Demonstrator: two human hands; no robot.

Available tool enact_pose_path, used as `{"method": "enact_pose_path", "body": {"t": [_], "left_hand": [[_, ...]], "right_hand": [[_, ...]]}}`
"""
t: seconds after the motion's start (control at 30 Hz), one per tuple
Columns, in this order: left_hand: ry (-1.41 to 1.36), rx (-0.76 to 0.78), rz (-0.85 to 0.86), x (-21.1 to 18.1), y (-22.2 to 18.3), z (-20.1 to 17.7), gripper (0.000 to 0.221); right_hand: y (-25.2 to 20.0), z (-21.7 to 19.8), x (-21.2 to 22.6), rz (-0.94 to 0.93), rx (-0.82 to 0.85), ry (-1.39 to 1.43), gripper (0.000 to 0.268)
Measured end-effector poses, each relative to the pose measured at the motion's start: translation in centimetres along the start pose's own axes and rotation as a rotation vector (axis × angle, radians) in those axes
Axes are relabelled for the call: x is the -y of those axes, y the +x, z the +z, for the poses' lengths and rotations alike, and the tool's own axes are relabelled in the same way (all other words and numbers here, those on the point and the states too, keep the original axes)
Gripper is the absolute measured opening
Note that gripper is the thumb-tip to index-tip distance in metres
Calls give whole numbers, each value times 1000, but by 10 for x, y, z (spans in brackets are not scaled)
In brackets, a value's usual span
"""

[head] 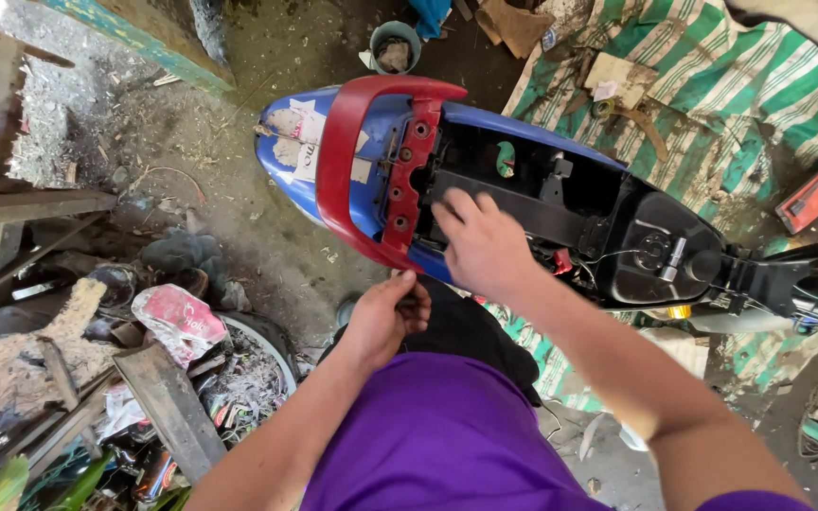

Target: Fitting a rear grab rail onto a motorcycle and selecting a screwdriver for installation.

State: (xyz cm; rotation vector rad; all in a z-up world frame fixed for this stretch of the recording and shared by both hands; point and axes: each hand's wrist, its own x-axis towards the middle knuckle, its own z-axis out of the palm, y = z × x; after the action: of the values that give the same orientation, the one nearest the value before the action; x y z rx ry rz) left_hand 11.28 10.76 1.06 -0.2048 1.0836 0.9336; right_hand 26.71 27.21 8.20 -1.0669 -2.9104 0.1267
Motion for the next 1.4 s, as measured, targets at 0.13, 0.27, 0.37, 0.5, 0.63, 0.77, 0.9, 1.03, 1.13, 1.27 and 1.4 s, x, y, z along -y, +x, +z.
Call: {"method": "enact_pose_path", "body": {"t": [0.13,0.27,0.37,0.5,0.63,0.77,0.9,1.03,1.13,1.27,1.4], "left_hand": [[29,7,-7,11,-11,-6,34],[39,11,22,7,-20,-8,33],[41,-4,65,8,-26,-11,33],[40,-9,105,11,-29,-9,33],[65,-9,111,9,-29,-9,34],[45,18,86,9,-27,-9,34],[81,44,106,9,-30,-3,33],[92,47,88,7,-30,5,33],[111,49,80,12,-25,6,33],[118,56,69,16,-22,7,32],[111,44,78,16,-20,4,31]], "right_hand": [[32,30,-19,-172,34,-78,56],[61,40,-33,-259,111,-124,56],[74,38,-39,-277,240,-109,51],[78,47,-49,-346,174,-202,19],[82,55,-36,-301,142,-209,26],[85,43,-36,-198,213,-140,26],[92,21,-21,-292,443,-332,26],[93,40,-34,-362,444,-401,50],[101,63,-35,-394,527,-441,53],[109,75,-33,-395,530,-407,20],[113,90,-38,-432,448,-348,13]]}}
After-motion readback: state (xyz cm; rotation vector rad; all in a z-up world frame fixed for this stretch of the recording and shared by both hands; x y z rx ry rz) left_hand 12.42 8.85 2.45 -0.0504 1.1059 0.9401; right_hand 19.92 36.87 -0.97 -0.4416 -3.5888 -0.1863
